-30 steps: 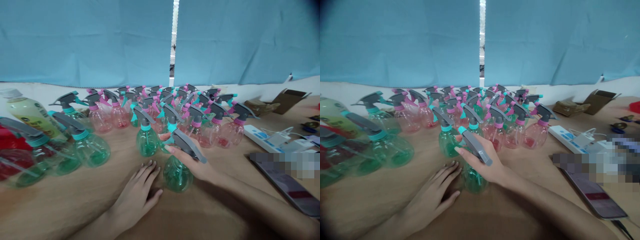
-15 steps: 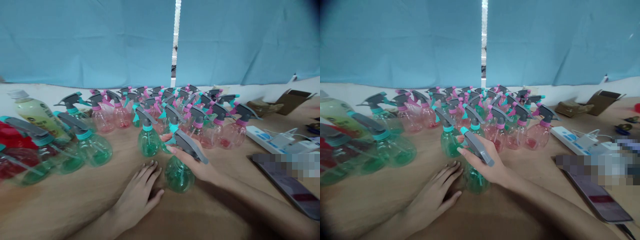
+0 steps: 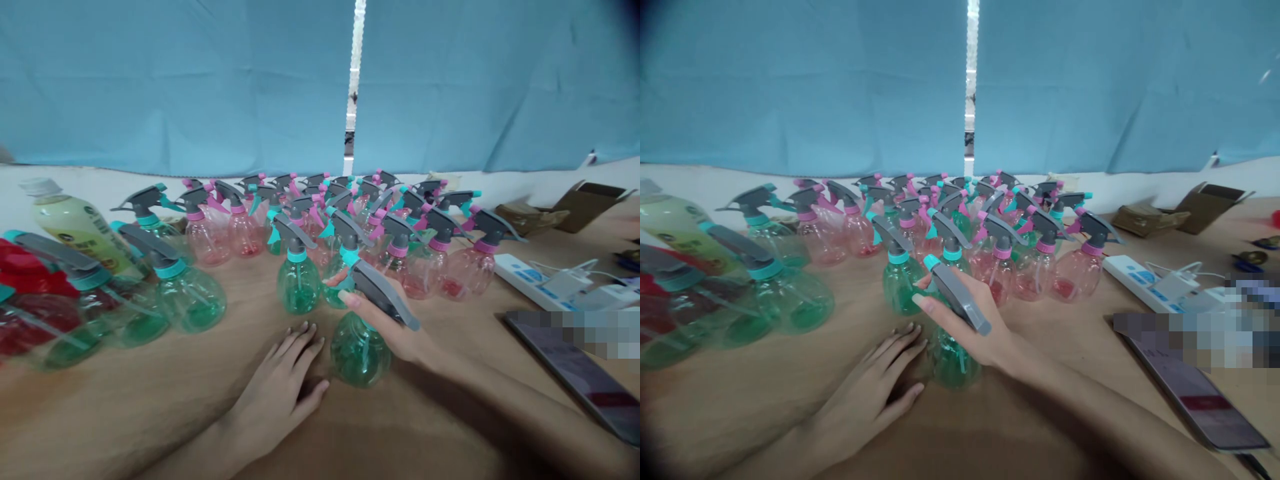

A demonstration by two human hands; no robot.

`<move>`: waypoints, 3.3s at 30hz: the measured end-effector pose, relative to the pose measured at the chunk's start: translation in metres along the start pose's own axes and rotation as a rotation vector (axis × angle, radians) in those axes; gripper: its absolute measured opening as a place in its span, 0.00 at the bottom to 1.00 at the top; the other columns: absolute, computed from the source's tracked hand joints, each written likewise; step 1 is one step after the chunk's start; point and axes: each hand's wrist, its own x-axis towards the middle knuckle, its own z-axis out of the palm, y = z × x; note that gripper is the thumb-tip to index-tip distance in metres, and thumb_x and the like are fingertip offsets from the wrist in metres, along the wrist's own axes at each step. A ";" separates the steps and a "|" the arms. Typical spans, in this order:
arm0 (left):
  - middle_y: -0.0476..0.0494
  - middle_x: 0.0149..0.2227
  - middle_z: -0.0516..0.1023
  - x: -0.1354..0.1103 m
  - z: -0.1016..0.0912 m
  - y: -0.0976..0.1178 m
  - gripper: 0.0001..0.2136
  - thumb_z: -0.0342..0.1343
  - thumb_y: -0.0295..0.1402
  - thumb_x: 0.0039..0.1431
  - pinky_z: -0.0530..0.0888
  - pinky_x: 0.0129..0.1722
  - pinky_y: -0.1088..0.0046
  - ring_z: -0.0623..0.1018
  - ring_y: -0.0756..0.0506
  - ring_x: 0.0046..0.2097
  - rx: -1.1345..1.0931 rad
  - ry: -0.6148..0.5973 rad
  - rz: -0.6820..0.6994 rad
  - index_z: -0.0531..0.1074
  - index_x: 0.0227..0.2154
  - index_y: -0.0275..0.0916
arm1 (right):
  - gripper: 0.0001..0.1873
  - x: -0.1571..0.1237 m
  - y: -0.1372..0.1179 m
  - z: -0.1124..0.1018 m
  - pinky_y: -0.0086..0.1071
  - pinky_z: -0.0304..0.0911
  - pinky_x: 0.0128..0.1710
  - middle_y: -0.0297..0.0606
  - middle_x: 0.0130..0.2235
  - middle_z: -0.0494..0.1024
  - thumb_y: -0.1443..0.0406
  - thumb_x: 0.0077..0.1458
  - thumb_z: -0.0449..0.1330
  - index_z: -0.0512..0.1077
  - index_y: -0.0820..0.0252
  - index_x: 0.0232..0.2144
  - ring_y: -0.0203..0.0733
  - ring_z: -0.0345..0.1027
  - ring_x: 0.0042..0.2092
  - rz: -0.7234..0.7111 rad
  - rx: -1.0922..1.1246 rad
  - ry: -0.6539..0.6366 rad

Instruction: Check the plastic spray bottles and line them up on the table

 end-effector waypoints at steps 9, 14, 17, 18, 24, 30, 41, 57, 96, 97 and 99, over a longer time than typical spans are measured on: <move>0.36 0.61 0.64 0.000 -0.001 0.000 0.23 0.49 0.42 0.65 0.64 0.58 0.54 0.65 0.37 0.61 0.010 0.050 0.017 0.62 0.58 0.33 | 0.10 0.003 0.005 -0.001 0.31 0.61 0.32 0.30 0.28 0.67 0.56 0.60 0.54 0.67 0.55 0.32 0.35 0.62 0.29 -0.055 -0.027 -0.011; 0.36 0.60 0.65 0.000 0.000 0.000 0.22 0.50 0.42 0.65 0.65 0.57 0.55 0.66 0.37 0.60 0.004 0.075 0.016 0.64 0.57 0.34 | 0.14 0.003 0.003 -0.001 0.30 0.59 0.29 0.30 0.25 0.65 0.54 0.60 0.53 0.66 0.55 0.28 0.35 0.59 0.28 -0.017 -0.092 0.029; 0.37 0.60 0.66 -0.001 0.001 0.000 0.22 0.50 0.42 0.65 0.66 0.57 0.55 0.67 0.37 0.60 0.014 0.082 0.009 0.64 0.57 0.35 | 0.16 0.002 0.003 -0.001 0.30 0.58 0.27 0.31 0.24 0.65 0.53 0.60 0.52 0.67 0.56 0.26 0.35 0.59 0.27 -0.015 -0.132 0.041; 0.37 0.60 0.66 -0.001 0.001 0.000 0.22 0.50 0.42 0.65 0.66 0.57 0.55 0.67 0.37 0.60 0.016 0.079 0.008 0.64 0.57 0.35 | 0.16 0.001 0.004 0.000 0.30 0.58 0.26 0.31 0.25 0.66 0.53 0.60 0.52 0.67 0.56 0.26 0.35 0.59 0.27 -0.015 -0.135 0.046; 0.35 0.60 0.65 -0.002 0.000 0.000 0.23 0.50 0.41 0.65 0.67 0.56 0.53 0.67 0.36 0.60 0.024 0.072 0.022 0.63 0.57 0.33 | 0.15 0.001 0.009 0.001 0.30 0.58 0.27 0.30 0.26 0.68 0.54 0.61 0.52 0.68 0.57 0.30 0.34 0.61 0.28 -0.010 -0.103 0.053; 0.35 0.60 0.66 -0.002 -0.001 0.001 0.22 0.50 0.42 0.65 0.66 0.57 0.54 0.67 0.37 0.60 -0.008 0.070 0.003 0.63 0.57 0.35 | 0.11 0.002 0.000 -0.001 0.31 0.63 0.31 0.31 0.27 0.69 0.55 0.60 0.54 0.68 0.54 0.30 0.35 0.63 0.29 -0.002 -0.084 0.018; 0.35 0.61 0.64 -0.002 0.001 -0.001 0.23 0.49 0.42 0.65 0.65 0.57 0.54 0.65 0.37 0.61 -0.040 0.072 0.005 0.62 0.58 0.35 | 0.07 -0.003 0.003 0.002 0.34 0.66 0.38 0.33 0.35 0.73 0.59 0.58 0.57 0.69 0.54 0.38 0.38 0.68 0.34 0.033 0.035 0.016; 0.35 0.61 0.63 -0.001 -0.001 0.000 0.22 0.49 0.41 0.65 0.63 0.59 0.54 0.63 0.37 0.62 -0.061 0.037 -0.003 0.61 0.58 0.34 | 0.08 -0.002 0.003 0.001 0.36 0.64 0.40 0.33 0.36 0.73 0.59 0.58 0.57 0.69 0.55 0.38 0.39 0.67 0.36 0.017 0.005 0.023; 0.35 0.62 0.63 0.001 -0.001 0.001 0.22 0.49 0.41 0.66 0.62 0.59 0.55 0.62 0.38 0.62 -0.063 0.018 -0.008 0.61 0.58 0.34 | 0.11 -0.001 0.003 -0.004 0.30 0.60 0.30 0.30 0.28 0.69 0.54 0.59 0.55 0.70 0.54 0.33 0.35 0.62 0.29 0.008 -0.063 0.006; 0.36 0.62 0.63 0.001 -0.001 0.001 0.22 0.48 0.41 0.66 0.62 0.59 0.55 0.62 0.38 0.62 -0.059 0.025 -0.007 0.61 0.58 0.34 | 0.12 0.000 0.003 -0.005 0.30 0.59 0.30 0.30 0.28 0.69 0.54 0.59 0.55 0.70 0.54 0.32 0.35 0.62 0.29 0.008 -0.070 0.009; 0.36 0.62 0.63 0.001 0.000 0.001 0.22 0.48 0.41 0.66 0.62 0.59 0.55 0.62 0.38 0.62 -0.053 0.030 -0.005 0.61 0.58 0.34 | 0.13 0.000 0.004 -0.005 0.29 0.60 0.29 0.30 0.27 0.68 0.53 0.59 0.55 0.70 0.55 0.30 0.34 0.61 0.29 0.008 -0.091 0.028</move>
